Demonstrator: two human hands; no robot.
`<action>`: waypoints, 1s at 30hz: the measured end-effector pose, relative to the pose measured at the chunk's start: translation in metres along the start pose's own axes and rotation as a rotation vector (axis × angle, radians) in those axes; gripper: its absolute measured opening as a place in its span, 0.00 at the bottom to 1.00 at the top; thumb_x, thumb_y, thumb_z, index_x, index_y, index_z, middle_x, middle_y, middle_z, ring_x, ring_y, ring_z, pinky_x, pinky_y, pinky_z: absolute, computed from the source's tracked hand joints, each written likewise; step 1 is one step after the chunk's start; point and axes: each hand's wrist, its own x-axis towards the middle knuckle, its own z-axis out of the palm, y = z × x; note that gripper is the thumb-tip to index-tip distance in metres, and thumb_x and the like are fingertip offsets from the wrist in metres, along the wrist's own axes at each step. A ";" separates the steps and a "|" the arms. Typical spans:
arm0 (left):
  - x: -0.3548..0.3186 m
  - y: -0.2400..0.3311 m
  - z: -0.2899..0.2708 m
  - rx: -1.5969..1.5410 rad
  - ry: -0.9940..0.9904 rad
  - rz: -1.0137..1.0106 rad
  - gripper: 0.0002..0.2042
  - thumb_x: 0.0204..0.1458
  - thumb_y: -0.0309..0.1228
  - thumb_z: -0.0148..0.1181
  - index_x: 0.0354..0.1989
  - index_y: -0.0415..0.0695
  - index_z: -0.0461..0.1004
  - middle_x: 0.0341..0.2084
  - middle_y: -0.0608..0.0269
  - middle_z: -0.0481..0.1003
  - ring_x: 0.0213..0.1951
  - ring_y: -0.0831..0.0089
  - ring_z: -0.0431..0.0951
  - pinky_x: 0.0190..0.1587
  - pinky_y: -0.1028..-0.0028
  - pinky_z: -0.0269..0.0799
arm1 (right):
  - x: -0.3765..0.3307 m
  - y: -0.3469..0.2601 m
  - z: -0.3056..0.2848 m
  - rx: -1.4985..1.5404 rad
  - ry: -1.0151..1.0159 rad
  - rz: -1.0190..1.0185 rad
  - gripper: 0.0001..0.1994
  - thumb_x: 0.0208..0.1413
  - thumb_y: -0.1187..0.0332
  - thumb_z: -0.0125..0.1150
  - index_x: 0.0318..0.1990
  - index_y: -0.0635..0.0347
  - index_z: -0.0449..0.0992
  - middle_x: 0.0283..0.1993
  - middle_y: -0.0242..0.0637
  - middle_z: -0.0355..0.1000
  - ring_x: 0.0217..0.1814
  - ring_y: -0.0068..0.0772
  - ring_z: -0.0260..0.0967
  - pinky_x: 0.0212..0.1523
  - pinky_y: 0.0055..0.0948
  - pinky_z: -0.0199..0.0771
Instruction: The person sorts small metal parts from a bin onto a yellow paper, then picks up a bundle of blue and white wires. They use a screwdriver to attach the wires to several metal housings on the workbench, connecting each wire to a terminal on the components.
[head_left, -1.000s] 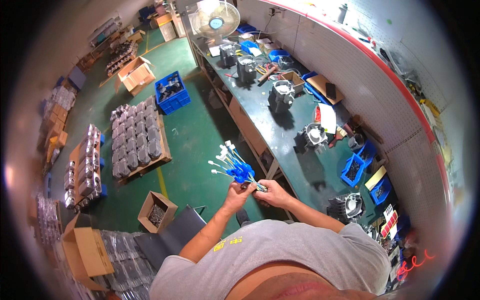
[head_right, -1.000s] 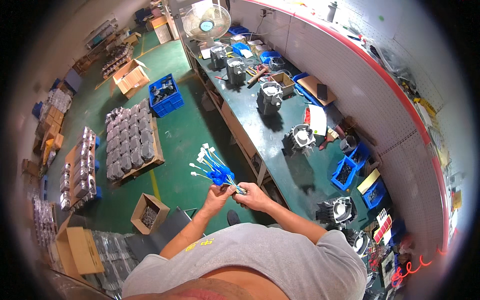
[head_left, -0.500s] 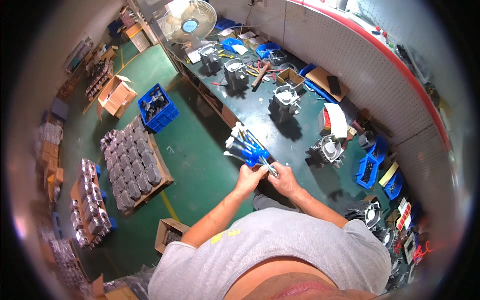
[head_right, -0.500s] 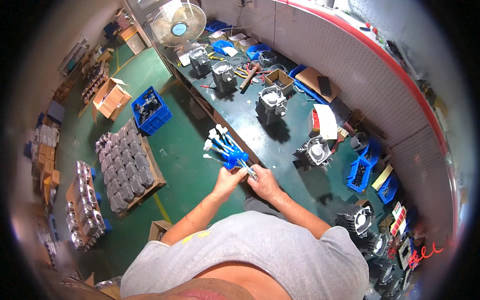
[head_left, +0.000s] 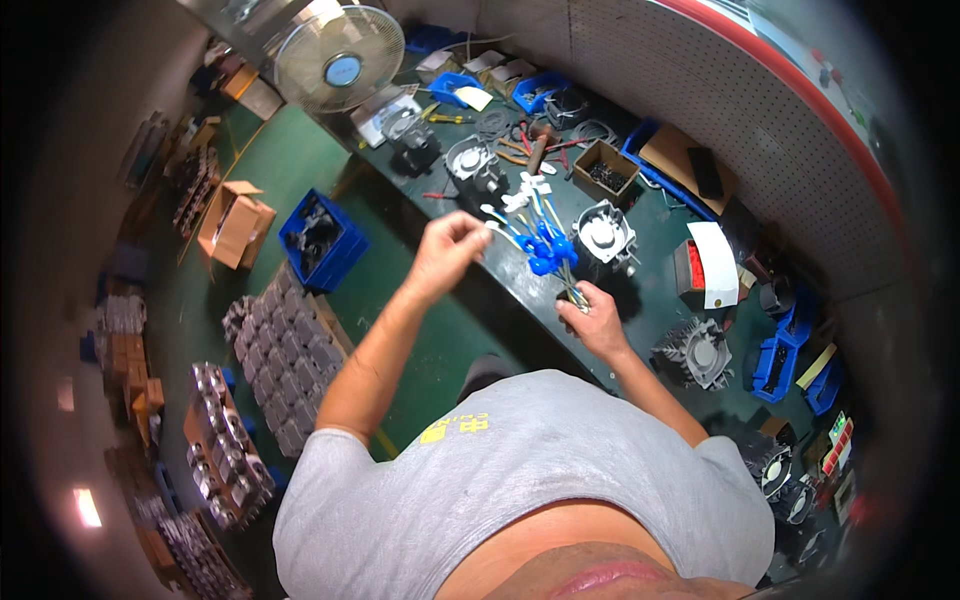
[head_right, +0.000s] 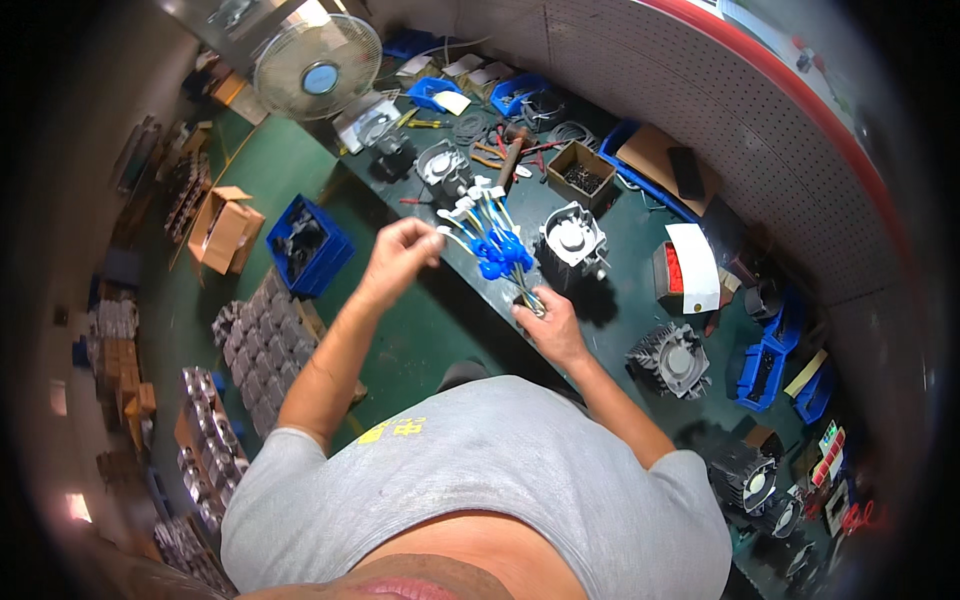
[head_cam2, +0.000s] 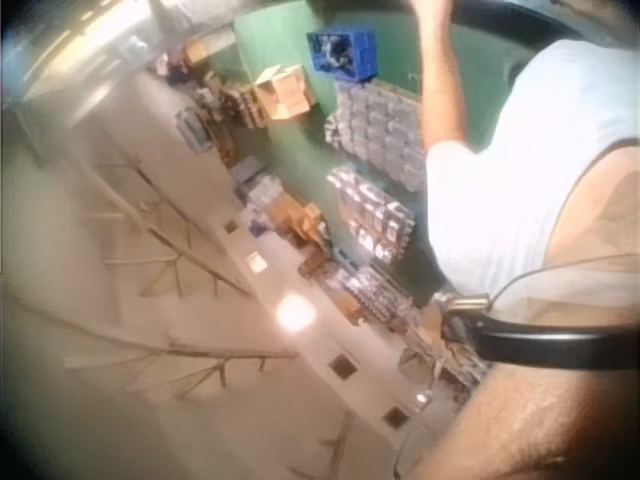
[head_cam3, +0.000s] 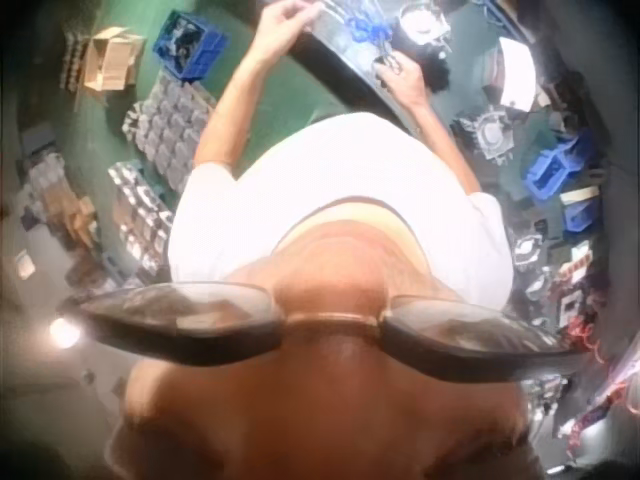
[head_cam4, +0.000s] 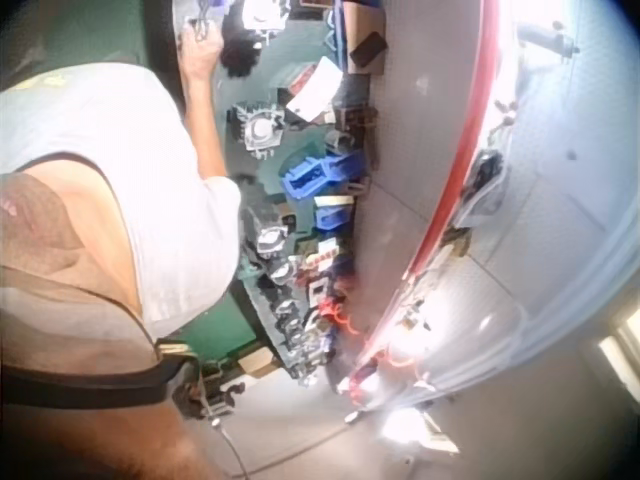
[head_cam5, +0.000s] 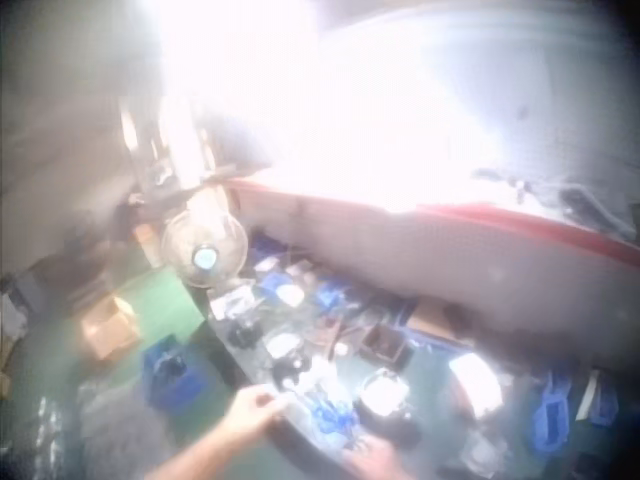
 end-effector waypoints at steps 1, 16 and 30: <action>0.035 0.004 -0.018 0.023 0.008 0.024 0.08 0.61 0.32 0.65 0.37 0.38 0.78 0.31 0.67 0.79 0.31 0.82 0.75 0.36 0.77 0.74 | 0.009 -0.001 -0.002 0.023 0.044 0.017 0.08 0.60 0.68 0.65 0.35 0.61 0.74 0.25 0.27 0.70 0.24 0.17 0.68 0.25 0.23 0.69; 0.535 -0.264 -0.073 0.822 -0.098 -0.217 0.15 0.53 0.38 0.64 0.42 0.40 0.83 0.44 0.44 0.82 0.51 0.49 0.82 0.54 0.57 0.76 | 0.118 -0.022 0.054 0.104 0.863 0.387 0.06 0.61 0.71 0.64 0.42 0.63 0.77 0.27 0.31 0.73 0.23 0.18 0.69 0.22 0.20 0.68; 0.571 -0.284 -0.039 0.942 -0.145 -0.430 0.31 0.49 0.39 0.71 0.59 0.38 0.67 0.55 0.44 0.78 0.58 0.51 0.78 0.60 0.60 0.74 | 0.163 -0.033 0.110 0.200 1.074 0.426 0.07 0.61 0.72 0.65 0.44 0.64 0.76 0.27 0.33 0.73 0.23 0.20 0.69 0.22 0.20 0.68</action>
